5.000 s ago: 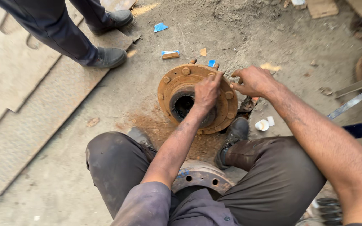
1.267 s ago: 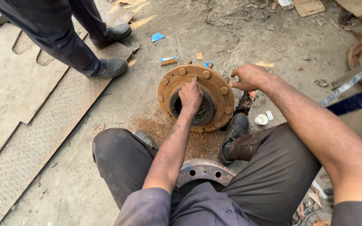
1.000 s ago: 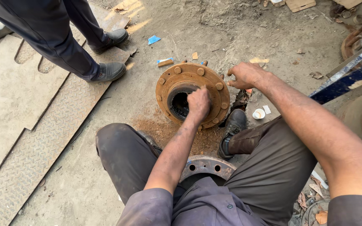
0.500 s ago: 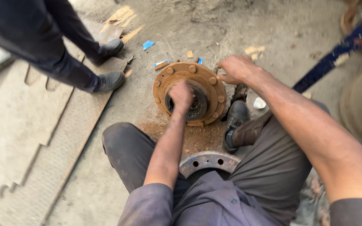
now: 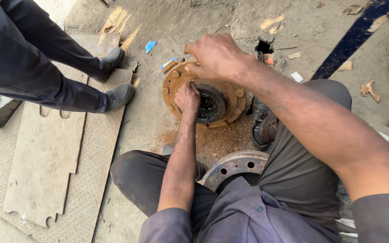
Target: The person sits on the ground and scrubs a rusty metal wheel hub with a small abrasive block. They rotate the hub to clean different sections, including the inner rim and bolt holes, while another person stands nearby.
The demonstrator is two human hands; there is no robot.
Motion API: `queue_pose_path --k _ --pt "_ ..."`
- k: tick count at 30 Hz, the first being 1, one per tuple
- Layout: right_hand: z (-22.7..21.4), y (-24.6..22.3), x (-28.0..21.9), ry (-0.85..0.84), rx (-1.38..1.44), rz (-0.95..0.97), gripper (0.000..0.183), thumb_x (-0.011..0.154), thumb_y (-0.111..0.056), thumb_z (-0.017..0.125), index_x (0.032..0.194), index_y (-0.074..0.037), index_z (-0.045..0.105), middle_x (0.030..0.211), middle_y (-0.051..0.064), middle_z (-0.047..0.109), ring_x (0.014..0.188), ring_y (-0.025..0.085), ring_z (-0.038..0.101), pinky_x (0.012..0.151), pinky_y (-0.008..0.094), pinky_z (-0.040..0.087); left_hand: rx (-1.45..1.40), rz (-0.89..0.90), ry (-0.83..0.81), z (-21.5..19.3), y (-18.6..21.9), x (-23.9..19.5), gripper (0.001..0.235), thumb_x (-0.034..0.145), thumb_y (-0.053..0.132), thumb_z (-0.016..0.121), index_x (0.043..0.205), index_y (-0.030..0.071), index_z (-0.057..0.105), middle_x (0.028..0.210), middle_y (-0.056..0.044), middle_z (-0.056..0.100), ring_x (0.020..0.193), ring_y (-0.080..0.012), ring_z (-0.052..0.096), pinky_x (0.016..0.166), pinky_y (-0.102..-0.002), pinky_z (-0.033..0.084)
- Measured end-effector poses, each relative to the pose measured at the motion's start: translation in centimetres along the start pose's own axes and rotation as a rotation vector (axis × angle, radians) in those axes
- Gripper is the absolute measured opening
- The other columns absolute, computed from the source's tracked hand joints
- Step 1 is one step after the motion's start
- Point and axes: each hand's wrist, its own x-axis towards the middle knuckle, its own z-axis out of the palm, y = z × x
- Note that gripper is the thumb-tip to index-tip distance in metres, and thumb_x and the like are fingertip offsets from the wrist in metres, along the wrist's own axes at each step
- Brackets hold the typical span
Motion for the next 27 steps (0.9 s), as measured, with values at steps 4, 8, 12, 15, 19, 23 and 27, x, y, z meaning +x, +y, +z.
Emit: queue_pose_path --k 4,8,12,15,19,23,27 --pt "-2.3 0.2 -1.1 0.007 -0.03 -0.007 0.046 0.097 -0.044 0.069 0.124 -0.006 0.069 0.068 0.011 0.071 0.059 0.023 0.068 0.066 0.044 0.061 0.024 0.102 0.101 -0.5 0.1 -0.5 0.025 0.101 0.026 0.058 0.091 0.008 0.071 0.085 -0.015 0.074 0.078 -0.0329 0.073 0.07 -0.049 0.057" --pt "-2.8 0.2 -1.7 0.044 -0.083 -0.037 0.041 0.096 -0.037 0.071 0.124 -0.007 0.072 0.072 0.016 0.074 0.071 0.029 0.075 0.074 0.049 0.062 -0.008 0.157 0.177 -1.2 0.4 -1.1 0.021 0.099 0.024 0.06 0.098 0.008 0.073 0.087 -0.016 0.075 0.081 -0.0371 0.073 0.071 -0.051 0.057" --pt "-3.2 0.0 -2.6 0.129 -0.009 -0.078 0.044 0.094 -0.039 0.073 0.124 -0.007 0.072 0.073 0.014 0.074 0.073 0.029 0.076 0.076 0.05 0.061 0.013 0.11 0.114 -1.5 0.8 -1.2 0.021 0.098 0.024 0.06 0.096 0.008 0.073 0.088 -0.016 0.075 0.083 -0.0368 0.073 0.072 -0.051 0.057" --pt "-3.6 -0.2 -2.8 0.127 0.009 -0.061 0.047 0.096 -0.041 0.071 0.127 -0.006 0.07 0.073 0.015 0.074 0.073 0.029 0.076 0.075 0.049 0.061 0.015 0.11 0.117 -1.3 0.6 -1.1 0.021 0.1 0.026 0.06 0.098 0.009 0.073 0.088 -0.015 0.076 0.081 -0.0351 0.074 0.072 -0.051 0.058" --pt "-3.7 0.0 -3.2 0.139 0.001 -0.054 0.05 0.096 -0.042 0.071 0.131 -0.005 0.068 0.074 0.016 0.074 0.072 0.029 0.075 0.074 0.049 0.061 0.002 0.107 0.148 -0.8 0.4 -1.0 0.022 0.101 0.028 0.061 0.098 0.012 0.076 0.082 -0.011 0.076 0.07 -0.0255 0.072 0.065 -0.045 0.058" --pt "-3.5 0.6 -3.1 0.138 -0.007 -0.05 0.051 0.097 -0.041 0.072 0.133 -0.006 0.068 0.077 0.018 0.074 0.071 0.027 0.076 0.073 0.05 0.062 -0.062 -0.039 -0.135 0.4 2.6 -1.2 0.027 0.102 0.03 0.053 0.121 0.021 0.07 0.071 -0.007 0.071 0.041 -0.0156 0.054 0.033 -0.032 0.045" --pt "-3.3 0.6 -3.1 0.136 -0.003 -0.021 0.049 0.098 -0.041 0.072 0.133 -0.007 0.068 0.074 0.017 0.074 0.069 0.027 0.075 0.073 0.049 0.062 0.124 0.171 -0.071 3.5 4.1 -3.5 0.026 0.108 0.022 0.05 0.123 0.013 0.07 0.062 0.0 0.066 0.038 -0.0065 0.041 0.029 -0.025 0.03"
